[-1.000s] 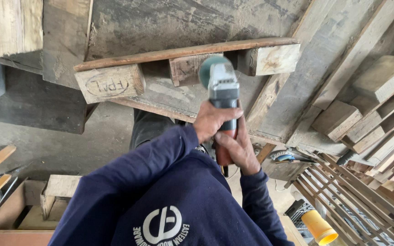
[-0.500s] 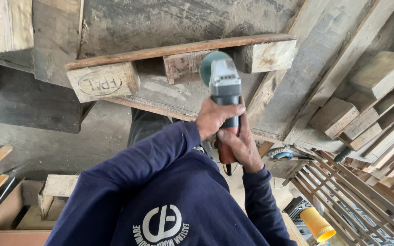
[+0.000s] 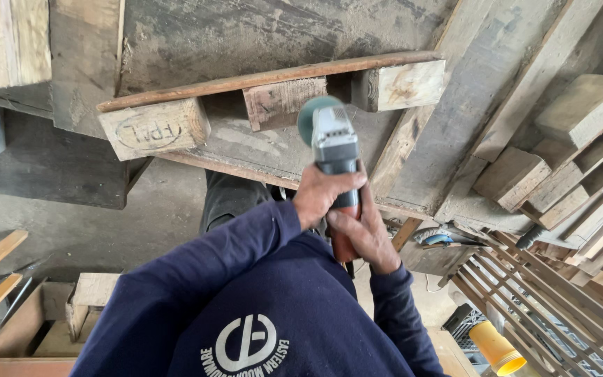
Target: The person uses an angle grinder to smooth the surface of a wooden pallet block. They hold the tool with both hands and move it back and forth across the wood, generating sparks. The person briefly pauses to reposition the wood before continuing the grinding process.
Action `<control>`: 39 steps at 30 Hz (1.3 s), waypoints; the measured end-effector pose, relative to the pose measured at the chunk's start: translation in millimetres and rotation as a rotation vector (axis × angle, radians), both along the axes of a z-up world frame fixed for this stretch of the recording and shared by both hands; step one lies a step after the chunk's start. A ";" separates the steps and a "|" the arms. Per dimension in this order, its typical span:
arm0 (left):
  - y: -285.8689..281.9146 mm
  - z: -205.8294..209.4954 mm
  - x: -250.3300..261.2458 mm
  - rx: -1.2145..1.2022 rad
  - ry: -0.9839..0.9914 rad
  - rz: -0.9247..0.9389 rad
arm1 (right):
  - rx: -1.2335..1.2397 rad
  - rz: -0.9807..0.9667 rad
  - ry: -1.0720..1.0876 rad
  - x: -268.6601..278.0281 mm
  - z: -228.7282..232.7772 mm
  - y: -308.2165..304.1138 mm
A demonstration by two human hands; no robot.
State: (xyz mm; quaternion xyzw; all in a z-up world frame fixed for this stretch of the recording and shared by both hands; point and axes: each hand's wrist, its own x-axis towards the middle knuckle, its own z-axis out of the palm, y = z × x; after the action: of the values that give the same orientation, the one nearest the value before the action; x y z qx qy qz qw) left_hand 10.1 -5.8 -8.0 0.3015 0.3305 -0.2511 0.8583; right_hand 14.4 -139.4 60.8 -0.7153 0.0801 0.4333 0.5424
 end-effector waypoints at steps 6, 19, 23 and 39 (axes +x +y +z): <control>-6.8 -1.1 -4.6 0.018 -0.001 0.028 | -0.081 0.007 0.014 -2.9 1.8 -2.7; -22.9 -10.1 -17.6 -0.011 -0.046 0.091 | -0.099 0.027 -0.109 -13.9 -10.3 -17.3; -18.3 -18.9 -20.5 -0.016 -0.111 0.113 | -0.137 0.005 -0.035 -17.4 -18.1 -15.1; 24.7 -12.6 -84.1 0.138 0.032 0.274 | 0.192 0.168 0.070 -48.7 -36.7 18.6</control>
State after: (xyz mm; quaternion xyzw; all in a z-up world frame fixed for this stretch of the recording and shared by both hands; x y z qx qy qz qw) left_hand -74.0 19.0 -20.6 0.3079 0.3989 -0.1130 0.8563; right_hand -34.3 -120.8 24.1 -0.6486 -0.0028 0.5076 0.5671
